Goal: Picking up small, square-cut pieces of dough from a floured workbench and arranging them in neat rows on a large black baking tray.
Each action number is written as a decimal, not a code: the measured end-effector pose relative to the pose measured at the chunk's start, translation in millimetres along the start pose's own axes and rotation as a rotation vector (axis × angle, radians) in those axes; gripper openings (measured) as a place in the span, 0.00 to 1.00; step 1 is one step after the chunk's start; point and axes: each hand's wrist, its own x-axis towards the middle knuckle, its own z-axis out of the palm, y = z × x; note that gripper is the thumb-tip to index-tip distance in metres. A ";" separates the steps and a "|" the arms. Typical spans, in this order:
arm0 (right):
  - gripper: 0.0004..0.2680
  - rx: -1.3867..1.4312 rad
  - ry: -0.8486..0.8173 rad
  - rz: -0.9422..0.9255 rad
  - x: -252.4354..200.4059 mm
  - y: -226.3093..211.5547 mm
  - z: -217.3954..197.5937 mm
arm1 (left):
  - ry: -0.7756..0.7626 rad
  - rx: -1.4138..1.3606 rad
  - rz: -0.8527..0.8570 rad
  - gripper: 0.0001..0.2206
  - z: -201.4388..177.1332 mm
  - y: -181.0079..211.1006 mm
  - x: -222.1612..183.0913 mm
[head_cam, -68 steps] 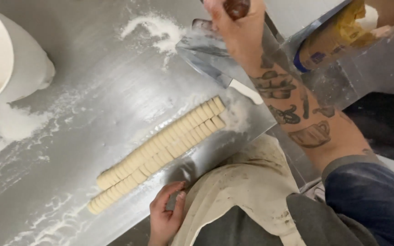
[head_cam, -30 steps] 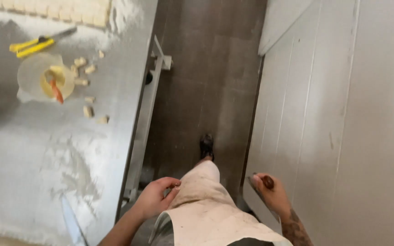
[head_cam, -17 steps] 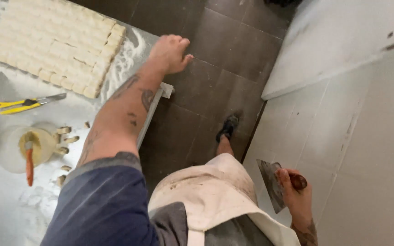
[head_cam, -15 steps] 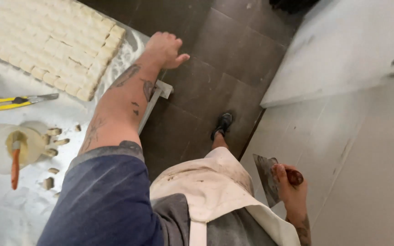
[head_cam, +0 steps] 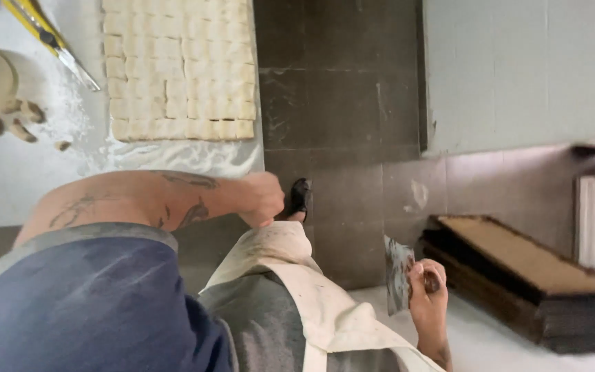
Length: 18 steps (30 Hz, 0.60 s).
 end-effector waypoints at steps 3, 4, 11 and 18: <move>0.28 -0.139 -0.150 -0.146 115.6 -74.2 -1.6 | 0.164 0.001 0.076 0.15 20.9 -6.5 11.6; 0.21 -0.081 -0.049 -0.058 150.5 -74.7 -9.4 | 0.065 -0.014 0.116 0.14 4.7 -7.5 -1.6; 0.12 0.480 0.061 0.081 330.2 -84.2 -136.2 | -0.076 -0.503 -0.167 0.15 -36.6 -6.2 35.6; 0.26 0.085 -0.696 0.123 534.2 -169.2 -26.5 | -0.174 -1.162 -0.630 0.21 -11.0 9.4 111.5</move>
